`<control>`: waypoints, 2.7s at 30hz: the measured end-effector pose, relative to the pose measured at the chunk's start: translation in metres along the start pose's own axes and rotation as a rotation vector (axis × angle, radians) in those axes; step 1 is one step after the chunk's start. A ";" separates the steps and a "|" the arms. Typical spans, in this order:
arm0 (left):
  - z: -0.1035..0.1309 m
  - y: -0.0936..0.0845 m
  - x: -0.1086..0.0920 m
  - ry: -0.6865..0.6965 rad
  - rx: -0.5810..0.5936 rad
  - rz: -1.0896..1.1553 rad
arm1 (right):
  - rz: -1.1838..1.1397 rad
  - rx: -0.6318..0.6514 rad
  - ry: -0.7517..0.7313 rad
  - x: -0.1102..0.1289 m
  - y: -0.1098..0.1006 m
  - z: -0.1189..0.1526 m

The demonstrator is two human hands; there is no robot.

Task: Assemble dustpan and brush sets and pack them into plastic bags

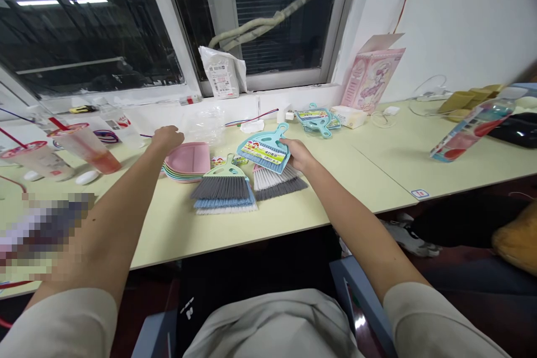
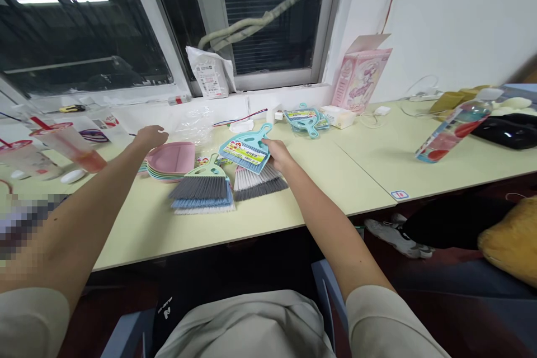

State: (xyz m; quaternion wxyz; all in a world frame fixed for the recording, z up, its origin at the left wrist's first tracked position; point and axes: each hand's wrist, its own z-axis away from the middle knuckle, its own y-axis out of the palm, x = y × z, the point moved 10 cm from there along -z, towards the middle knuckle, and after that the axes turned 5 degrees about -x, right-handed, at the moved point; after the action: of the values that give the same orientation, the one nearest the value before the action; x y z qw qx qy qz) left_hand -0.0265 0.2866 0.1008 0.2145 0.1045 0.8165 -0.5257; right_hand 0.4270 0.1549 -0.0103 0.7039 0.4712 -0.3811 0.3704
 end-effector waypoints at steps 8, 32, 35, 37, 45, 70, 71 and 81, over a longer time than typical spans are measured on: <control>0.021 -0.013 -0.014 0.029 -0.103 -0.090 | 0.006 0.003 0.001 0.001 0.001 0.003; 0.193 0.043 -0.142 -0.082 0.183 1.117 | -0.139 -0.396 -0.324 0.076 -0.103 -0.031; 0.206 0.057 -0.151 -0.010 0.255 0.892 | -0.144 -0.456 -0.378 0.085 -0.116 -0.030; 0.211 0.056 -0.153 0.058 0.259 0.718 | -0.141 -0.448 -0.379 0.085 -0.114 -0.027; 0.213 0.000 -0.151 0.260 -0.041 0.431 | -0.185 -0.127 -0.103 0.034 -0.034 -0.011; 0.204 0.024 -0.125 0.167 0.086 0.418 | -0.188 0.117 0.016 0.005 0.022 0.024; 0.205 0.016 -0.129 0.204 0.033 0.364 | -0.192 0.123 0.015 0.004 0.022 0.023; 0.206 0.016 -0.138 -0.021 0.192 1.113 | -0.185 0.327 -0.031 -0.001 0.058 0.043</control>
State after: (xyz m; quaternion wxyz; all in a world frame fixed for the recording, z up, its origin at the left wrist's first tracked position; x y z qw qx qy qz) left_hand 0.1514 0.1151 0.0784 0.4570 0.5333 0.5846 -0.4062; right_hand 0.3667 0.1302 0.0222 0.6430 0.6180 -0.2816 0.3539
